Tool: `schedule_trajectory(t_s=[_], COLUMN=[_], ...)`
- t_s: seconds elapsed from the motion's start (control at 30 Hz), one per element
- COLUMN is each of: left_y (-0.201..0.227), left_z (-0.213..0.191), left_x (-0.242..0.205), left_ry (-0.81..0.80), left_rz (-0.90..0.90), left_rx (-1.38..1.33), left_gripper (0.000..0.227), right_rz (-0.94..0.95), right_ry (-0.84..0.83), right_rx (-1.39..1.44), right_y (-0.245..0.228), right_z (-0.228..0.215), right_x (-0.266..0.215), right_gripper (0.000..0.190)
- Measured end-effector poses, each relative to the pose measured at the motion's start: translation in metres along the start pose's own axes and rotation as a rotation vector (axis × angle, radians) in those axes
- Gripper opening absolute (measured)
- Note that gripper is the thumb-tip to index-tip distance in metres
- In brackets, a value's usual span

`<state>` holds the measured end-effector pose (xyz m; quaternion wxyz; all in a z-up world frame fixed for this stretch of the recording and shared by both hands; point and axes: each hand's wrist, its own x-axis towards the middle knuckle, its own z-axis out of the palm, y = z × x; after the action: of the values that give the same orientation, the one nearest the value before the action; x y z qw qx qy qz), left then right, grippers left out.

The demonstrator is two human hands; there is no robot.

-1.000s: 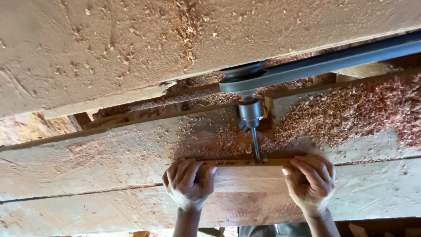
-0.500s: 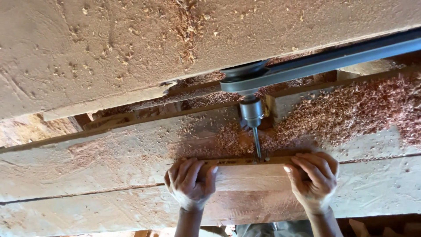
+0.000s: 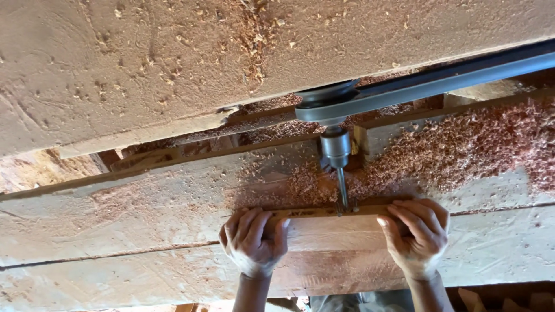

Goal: Milling grooves into small wood planks using a powered woodworking machine.

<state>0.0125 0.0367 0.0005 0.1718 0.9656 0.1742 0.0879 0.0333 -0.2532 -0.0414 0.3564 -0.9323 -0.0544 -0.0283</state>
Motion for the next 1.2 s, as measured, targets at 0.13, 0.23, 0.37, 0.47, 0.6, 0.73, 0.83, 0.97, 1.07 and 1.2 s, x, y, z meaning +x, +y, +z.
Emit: schedule_trajectory(t_s=[0.13, 0.23, 0.37, 0.47, 0.6, 0.73, 0.83, 0.97, 1.07, 1.2], left_y=[0.004, 0.005, 0.004, 0.006, 0.005, 0.009, 0.011, 0.009, 0.01, 0.007], left_z=[-0.003, -0.004, -0.004, -0.005, -0.003, -0.005, -0.01, -0.008, -0.01, -0.008], left_x=[0.004, 0.006, 0.005, 0.006, 0.004, 0.007, 0.01, 0.01, 0.011, 0.012], left_ry=[0.005, 0.005, 0.001, -0.003, 0.001, 0.0, -0.012, -0.017, -0.017, 0.002], left_rz=[-0.001, 0.015, 0.011, 0.016, 0.001, -0.006, -0.014, -0.034, -0.04, -0.081], left_rx=[-0.008, 0.0, 0.009, 0.016, 0.033, 0.041, 0.044, 0.032, 0.023, 0.038], left_gripper=[0.029, 0.03, 0.03, 0.03, 0.033, 0.034, 0.031, 0.032, 0.03, 0.031], right_rz=[-0.018, -0.002, 0.001, -0.005, -0.043, -0.042, -0.062, -0.061, -0.07, -0.111], right_ry=[0.012, 0.008, 0.015, 0.018, 0.053, 0.041, 0.033, 0.026, 0.023, 0.049], right_rx=[0.011, 0.009, 0.014, 0.005, 0.019, 0.009, 0.01, 0.013, 0.025, 0.082], right_y=[-0.003, -0.006, -0.005, -0.002, 0.005, 0.004, 0.004, 0.007, 0.005, 0.01], right_z=[-0.001, -0.002, -0.001, 0.0, 0.004, 0.002, 0.002, 0.003, 0.002, 0.013], right_x=[0.005, 0.008, 0.008, 0.006, 0.005, 0.008, 0.008, 0.01, 0.014, 0.028], right_gripper=[0.021, 0.02, 0.019, 0.02, 0.021, 0.021, 0.021, 0.019, 0.019, 0.019])
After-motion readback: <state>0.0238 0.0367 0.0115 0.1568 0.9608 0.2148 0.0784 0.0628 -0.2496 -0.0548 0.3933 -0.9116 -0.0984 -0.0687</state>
